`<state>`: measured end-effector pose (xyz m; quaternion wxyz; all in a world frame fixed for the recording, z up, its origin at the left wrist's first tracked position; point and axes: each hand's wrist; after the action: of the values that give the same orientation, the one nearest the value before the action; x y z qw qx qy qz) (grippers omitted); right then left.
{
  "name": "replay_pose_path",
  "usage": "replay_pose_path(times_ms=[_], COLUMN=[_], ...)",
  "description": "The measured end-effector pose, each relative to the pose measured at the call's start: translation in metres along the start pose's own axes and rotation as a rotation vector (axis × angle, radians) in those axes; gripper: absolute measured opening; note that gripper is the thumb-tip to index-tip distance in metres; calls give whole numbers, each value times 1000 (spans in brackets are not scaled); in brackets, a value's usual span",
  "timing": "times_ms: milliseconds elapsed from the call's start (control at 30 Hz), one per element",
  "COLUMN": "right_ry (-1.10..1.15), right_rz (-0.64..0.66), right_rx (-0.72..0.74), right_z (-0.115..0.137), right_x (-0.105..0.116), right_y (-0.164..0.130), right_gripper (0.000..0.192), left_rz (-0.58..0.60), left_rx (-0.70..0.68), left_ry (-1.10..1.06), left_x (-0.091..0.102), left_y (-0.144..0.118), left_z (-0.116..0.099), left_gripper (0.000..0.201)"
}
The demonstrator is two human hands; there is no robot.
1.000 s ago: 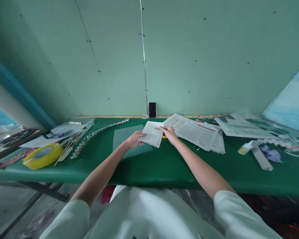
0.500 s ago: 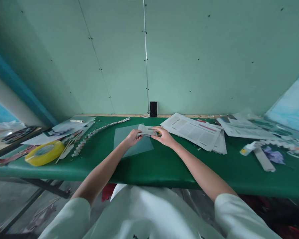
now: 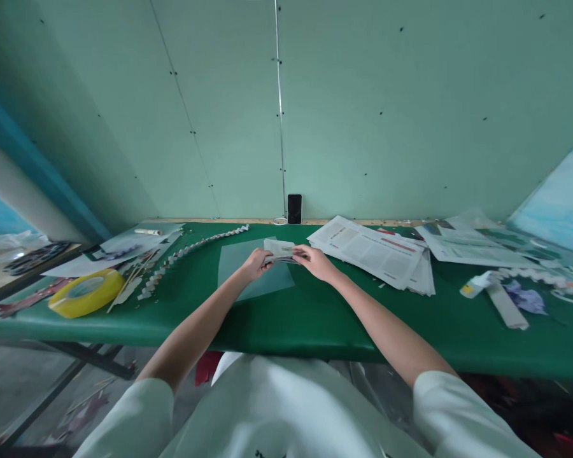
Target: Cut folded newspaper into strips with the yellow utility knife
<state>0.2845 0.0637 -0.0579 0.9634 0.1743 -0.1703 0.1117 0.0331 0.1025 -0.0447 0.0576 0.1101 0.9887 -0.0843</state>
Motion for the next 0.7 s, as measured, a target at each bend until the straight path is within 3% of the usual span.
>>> replay_pose_path(times_ms=[300,433,567,633,700], right_ry=[-557,-524,-427,-410,-385], right_rz=[43,-25,-156,-234,-334], right_rx=[209,227,146,100,67], right_z=[9,6,0,-4,-9], right_x=[-2,-9,-13,-14,-16], right_y=[-11,-7,-6,-6,-6], right_gripper=[54,47,42,42,41], left_rz=[-18,8,97,94,29], left_rx=[-6,60,155,155,139], left_ry=[7,6,-33,-36,-5], left_x=[-1,4,11,11,8], left_y=[3,8,13,14,13], left_z=[6,8,10,11,13], left_gripper=[16,43,75,73,58])
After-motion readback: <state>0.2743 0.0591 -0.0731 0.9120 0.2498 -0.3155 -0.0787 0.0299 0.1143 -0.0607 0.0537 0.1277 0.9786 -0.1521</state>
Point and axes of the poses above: each hand's wrist, its own y-axis towards the middle knuckle, its own x-axis out of the back of the hand, z = x × y, and after that the axes turned 4 degrees about -x, right-handed
